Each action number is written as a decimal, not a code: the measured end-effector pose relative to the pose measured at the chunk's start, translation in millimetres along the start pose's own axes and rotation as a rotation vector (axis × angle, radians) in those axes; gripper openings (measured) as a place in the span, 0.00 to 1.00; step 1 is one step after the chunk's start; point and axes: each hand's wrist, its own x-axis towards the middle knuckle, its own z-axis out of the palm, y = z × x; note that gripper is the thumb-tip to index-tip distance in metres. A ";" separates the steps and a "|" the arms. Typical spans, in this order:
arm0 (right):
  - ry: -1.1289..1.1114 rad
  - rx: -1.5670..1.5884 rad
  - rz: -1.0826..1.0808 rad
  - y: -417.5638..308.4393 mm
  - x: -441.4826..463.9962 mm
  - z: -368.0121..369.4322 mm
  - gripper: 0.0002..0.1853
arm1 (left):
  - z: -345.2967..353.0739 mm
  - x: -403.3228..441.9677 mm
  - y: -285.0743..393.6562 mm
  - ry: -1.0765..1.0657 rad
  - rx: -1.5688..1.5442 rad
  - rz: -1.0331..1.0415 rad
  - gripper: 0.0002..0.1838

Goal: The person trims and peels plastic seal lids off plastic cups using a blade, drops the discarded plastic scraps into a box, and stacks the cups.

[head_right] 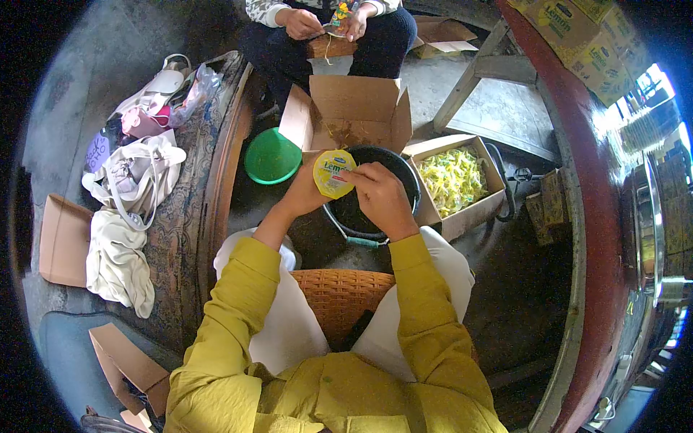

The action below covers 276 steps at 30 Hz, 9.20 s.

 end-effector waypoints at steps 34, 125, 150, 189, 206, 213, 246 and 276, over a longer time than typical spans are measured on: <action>0.017 -0.038 0.184 38.3 -3.4 -20.3 0.13 | 15.9 8.7 -38.7 0.073 -0.321 -0.234 0.32; -0.317 -0.121 0.354 63.6 -37.3 4.7 0.13 | 31.0 12.4 -113.1 0.071 0.490 -0.103 0.37; -0.200 -0.018 0.519 54.1 -26.0 -3.6 0.14 | 94.1 -8.3 -112.2 -0.447 1.353 -0.254 0.21; -0.111 -0.076 0.566 62.2 -28.5 -20.5 0.17 | 106.1 -9.8 -105.0 -0.568 1.318 -0.438 0.18; -0.075 -0.054 0.557 60.9 -25.4 -22.7 0.17 | 103.5 -2.6 -80.9 -0.737 1.258 -0.627 0.06; -0.069 -0.037 0.575 60.9 -24.0 -23.1 0.16 | 103.6 0.6 -75.0 -0.872 1.296 -0.592 0.12; 0.269 0.661 0.505 26.9 33.7 -46.6 0.23 | -4.4 7.7 45.2 0.172 -0.406 -0.348 0.34; 0.292 -0.196 -0.197 -7.6 32.1 -45.6 0.13 | -16.2 -3.9 68.5 0.186 0.138 0.110 0.31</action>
